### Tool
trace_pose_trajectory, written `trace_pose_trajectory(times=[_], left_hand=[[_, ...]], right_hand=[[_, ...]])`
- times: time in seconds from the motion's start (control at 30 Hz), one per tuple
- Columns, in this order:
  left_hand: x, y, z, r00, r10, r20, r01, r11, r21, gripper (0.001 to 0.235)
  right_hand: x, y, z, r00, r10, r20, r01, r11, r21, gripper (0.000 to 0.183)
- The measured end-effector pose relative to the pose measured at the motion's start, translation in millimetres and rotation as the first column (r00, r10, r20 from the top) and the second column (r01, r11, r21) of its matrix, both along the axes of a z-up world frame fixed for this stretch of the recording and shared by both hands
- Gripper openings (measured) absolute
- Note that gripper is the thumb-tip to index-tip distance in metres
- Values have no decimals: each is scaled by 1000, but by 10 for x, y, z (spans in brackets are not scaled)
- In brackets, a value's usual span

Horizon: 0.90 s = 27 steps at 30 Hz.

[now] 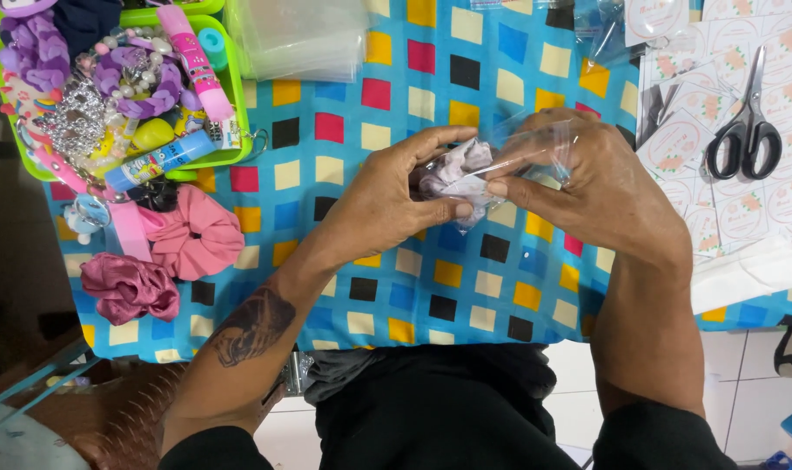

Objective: Packaging various small items like scrunchies and toys into plastic bags with labels.

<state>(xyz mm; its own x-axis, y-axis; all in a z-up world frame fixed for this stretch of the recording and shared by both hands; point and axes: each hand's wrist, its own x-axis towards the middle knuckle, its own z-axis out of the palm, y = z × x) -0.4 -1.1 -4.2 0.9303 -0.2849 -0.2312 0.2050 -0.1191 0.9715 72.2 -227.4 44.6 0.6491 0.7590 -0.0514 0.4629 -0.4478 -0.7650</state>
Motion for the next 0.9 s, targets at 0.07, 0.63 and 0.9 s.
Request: trace_pose_trajectory(times=[0.07, 0.63, 0.9], left_hand=[[0, -5, 12, 1000, 0, 1, 0, 1000, -4, 70], [-36, -75, -71, 993, 111, -32, -114, 985, -129, 54], [-57, -114, -63, 934, 351, 71, -294, 865, -405, 43]], right_hand=[[2, -10, -19, 999, 15, 30, -14, 1000, -20, 13], [-24, -71, 14, 993, -112, 38, 108, 989, 99, 15], [37, 51, -153, 929, -250, -272, 340, 867, 364, 6]])
